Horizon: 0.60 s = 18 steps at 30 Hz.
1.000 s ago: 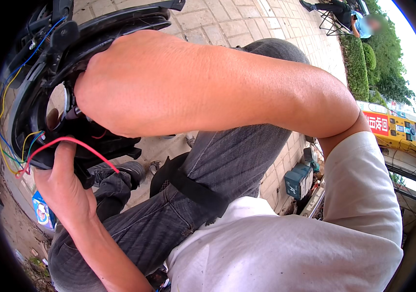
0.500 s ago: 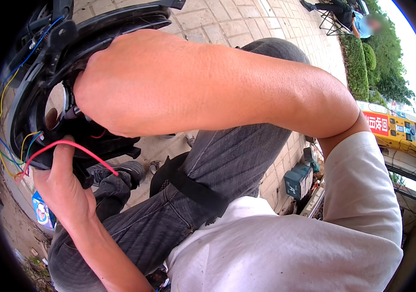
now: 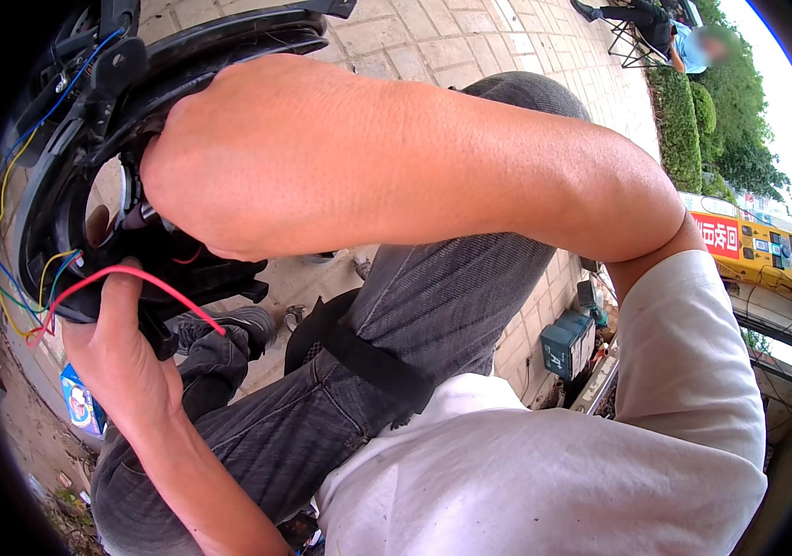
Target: The person is sitting on the ground repairing a scooter headlight assembly. They use a power drill to remove and install screws on the black plastic housing while manipulating internal wires.
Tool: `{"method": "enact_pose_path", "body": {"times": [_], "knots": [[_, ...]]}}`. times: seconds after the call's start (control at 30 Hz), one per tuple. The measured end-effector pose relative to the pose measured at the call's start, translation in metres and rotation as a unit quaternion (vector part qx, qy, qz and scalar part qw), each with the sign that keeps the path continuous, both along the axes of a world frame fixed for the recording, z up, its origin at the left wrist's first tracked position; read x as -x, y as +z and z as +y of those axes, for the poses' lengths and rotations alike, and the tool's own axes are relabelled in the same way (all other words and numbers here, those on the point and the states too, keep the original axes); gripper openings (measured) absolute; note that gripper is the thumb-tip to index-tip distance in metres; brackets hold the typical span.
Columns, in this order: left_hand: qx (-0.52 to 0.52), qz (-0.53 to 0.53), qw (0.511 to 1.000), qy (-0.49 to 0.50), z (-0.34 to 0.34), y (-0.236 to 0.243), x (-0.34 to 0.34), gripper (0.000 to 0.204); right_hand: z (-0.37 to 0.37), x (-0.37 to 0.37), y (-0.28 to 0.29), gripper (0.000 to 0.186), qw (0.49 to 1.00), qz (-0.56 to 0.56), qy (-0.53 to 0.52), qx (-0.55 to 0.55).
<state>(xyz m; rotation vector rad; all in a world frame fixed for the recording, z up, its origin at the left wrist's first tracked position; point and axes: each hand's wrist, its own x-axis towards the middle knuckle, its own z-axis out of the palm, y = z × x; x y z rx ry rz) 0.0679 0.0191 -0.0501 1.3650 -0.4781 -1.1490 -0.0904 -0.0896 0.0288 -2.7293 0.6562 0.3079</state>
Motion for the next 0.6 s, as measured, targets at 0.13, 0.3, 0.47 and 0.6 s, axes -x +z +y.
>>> {"method": "enact_pose_path", "body": {"times": [0.13,0.3,0.47,0.6], "knots": [[-0.003,0.014,1.000,0.005,0.0003,0.0001,-0.0005,0.047,0.0004,0.0002,0.0007,0.019,1.000,-0.003,0.006,-0.007],[0.001,-0.002,1.000,-0.004,0.0005,-0.0007,-0.0012,0.047,-0.0002,0.0009,0.0008,0.019,1.000,-0.005,0.007,0.002],[0.012,0.011,1.000,-0.001,0.0011,-0.0013,-0.0005,0.046,-0.0005,0.0016,0.0008,0.019,1.000,-0.008,0.008,-0.006],[0.008,0.005,1.000,-0.003,0.0005,-0.0003,-0.0001,0.045,0.0000,0.0016,0.0000,0.019,1.000,-0.014,0.009,-0.004]]}}
